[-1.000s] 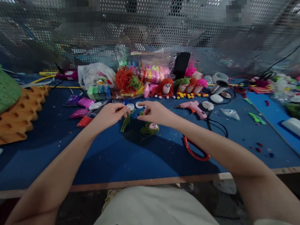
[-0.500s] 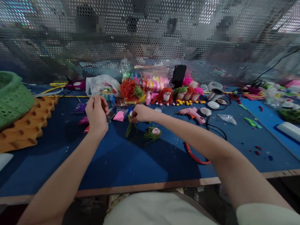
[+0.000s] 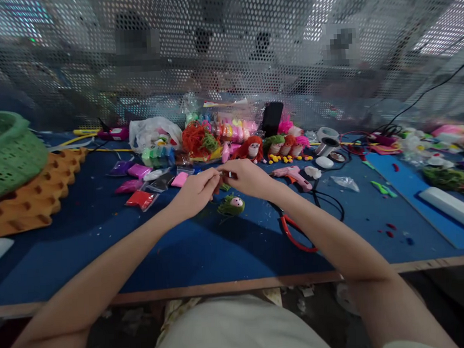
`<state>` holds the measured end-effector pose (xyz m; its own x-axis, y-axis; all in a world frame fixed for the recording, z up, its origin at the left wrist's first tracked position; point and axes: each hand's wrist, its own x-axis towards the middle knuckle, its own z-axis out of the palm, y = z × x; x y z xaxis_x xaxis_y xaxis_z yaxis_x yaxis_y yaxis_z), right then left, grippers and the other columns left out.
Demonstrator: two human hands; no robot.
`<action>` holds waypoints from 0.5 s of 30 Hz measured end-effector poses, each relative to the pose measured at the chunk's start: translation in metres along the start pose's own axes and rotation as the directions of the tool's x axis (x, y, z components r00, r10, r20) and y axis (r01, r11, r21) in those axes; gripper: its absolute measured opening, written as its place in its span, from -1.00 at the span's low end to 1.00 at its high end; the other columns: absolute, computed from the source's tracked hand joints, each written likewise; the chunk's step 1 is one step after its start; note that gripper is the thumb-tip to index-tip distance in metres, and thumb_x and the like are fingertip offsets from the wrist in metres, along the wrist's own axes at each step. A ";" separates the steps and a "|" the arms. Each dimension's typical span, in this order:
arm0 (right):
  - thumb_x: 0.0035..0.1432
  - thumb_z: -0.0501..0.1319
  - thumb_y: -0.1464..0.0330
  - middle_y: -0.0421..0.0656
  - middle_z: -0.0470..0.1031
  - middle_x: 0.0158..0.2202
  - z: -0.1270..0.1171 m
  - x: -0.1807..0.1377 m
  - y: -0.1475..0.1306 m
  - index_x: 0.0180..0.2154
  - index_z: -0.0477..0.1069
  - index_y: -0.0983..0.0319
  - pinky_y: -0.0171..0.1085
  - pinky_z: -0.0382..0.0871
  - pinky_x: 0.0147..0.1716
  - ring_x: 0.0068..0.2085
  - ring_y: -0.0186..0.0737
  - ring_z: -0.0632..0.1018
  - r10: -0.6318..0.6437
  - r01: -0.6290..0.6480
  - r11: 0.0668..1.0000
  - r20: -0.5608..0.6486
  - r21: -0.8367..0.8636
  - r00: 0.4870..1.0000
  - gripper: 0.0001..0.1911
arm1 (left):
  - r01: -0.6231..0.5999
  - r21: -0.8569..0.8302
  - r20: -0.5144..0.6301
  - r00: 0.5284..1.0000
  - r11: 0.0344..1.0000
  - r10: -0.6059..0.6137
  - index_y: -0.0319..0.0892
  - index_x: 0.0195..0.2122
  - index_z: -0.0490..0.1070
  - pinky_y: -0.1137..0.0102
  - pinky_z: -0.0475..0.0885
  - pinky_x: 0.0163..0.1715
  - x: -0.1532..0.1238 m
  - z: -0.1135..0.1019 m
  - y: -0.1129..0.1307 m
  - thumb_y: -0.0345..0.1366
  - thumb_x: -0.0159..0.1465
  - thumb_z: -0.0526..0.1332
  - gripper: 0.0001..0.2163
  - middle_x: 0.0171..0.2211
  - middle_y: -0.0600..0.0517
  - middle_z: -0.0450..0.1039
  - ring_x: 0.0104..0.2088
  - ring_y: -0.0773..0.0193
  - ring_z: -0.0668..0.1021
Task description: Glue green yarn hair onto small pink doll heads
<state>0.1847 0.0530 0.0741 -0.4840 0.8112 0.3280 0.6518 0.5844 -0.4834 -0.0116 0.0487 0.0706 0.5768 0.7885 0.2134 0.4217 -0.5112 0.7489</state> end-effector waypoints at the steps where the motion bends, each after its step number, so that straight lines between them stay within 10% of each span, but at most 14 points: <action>1: 0.17 0.15 0.56 -0.10 0.65 -0.27 0.001 0.001 0.003 -0.15 0.64 0.26 -0.30 0.31 -0.25 -0.29 -0.27 0.54 0.002 -0.002 0.999 -0.011 0.032 1.000 -0.68 | 0.021 0.008 0.000 1.000 1.000 -0.021 -0.15 -0.36 0.31 0.45 0.35 -0.44 0.002 0.000 0.004 -0.17 0.43 -0.01 -0.74 -0.48 0.10 0.45 -0.54 0.36 0.47; 10: 0.15 0.34 0.27 -0.15 0.61 -0.47 -0.032 -0.009 0.013 -0.36 0.66 0.27 -0.31 0.23 -0.46 -0.49 -0.36 0.45 0.190 -0.174 0.941 -0.029 0.291 0.981 -0.80 | 0.254 -0.123 0.033 0.967 0.959 -0.252 -0.22 -0.28 0.53 0.51 0.32 -0.55 0.007 -0.010 0.016 -0.22 0.33 0.16 -0.78 -0.47 0.04 0.50 -0.53 0.38 0.48; 15: -0.01 0.45 0.10 -0.21 0.51 -0.55 -0.041 -0.038 0.010 -0.42 0.62 0.26 -0.35 0.13 -0.58 -0.57 -0.45 0.34 0.429 -0.400 0.659 0.119 0.636 0.896 -0.66 | 0.379 -0.354 0.165 0.925 0.855 -0.342 -0.24 -0.21 0.57 0.53 0.25 -0.65 -0.004 0.003 0.013 -0.27 0.34 0.19 -0.80 -0.46 0.04 0.52 -0.59 0.42 0.43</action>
<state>0.2334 0.0286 0.0906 -0.2238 0.9746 -0.0103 0.2519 0.0476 -0.9666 -0.0063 0.0381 0.0778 0.5052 0.8476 -0.1624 0.3315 -0.0169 0.9433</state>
